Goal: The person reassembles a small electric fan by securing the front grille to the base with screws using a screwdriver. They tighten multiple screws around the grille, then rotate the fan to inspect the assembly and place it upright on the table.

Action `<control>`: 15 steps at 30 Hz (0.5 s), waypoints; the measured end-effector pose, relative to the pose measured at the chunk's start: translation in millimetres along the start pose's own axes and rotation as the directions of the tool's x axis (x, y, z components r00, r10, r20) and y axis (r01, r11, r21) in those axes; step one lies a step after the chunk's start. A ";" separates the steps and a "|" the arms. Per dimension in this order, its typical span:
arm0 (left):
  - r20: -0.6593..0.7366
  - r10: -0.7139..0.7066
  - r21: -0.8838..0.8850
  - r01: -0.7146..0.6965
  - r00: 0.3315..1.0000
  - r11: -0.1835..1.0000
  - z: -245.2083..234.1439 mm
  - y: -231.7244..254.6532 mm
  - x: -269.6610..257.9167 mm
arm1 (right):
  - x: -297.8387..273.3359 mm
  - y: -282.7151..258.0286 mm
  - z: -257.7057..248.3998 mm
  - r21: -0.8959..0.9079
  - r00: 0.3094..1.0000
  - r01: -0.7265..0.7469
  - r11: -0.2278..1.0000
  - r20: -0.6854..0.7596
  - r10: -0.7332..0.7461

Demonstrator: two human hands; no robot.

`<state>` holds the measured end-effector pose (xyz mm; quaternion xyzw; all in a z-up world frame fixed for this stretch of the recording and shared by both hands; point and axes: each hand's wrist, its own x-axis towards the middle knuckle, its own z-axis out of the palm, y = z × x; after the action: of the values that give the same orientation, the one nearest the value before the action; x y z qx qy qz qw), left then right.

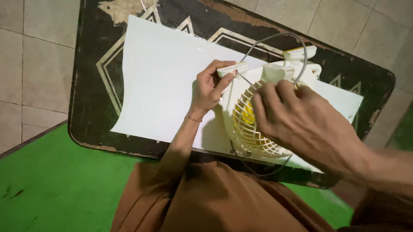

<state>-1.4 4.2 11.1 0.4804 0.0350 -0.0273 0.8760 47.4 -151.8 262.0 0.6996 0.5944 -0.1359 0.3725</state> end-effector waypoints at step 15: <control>-0.024 0.079 0.144 -0.075 0.997 0.987 -13.8 -0.8 -7.2 | 22.7 2.0 -21.1 0.308 0.971 -0.146 0.940 0.228 0.076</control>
<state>-9.1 15.5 3.6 0.5431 0.0272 0.0112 0.8391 49.7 -120.8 262.8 0.7652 0.4801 -0.2841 0.3214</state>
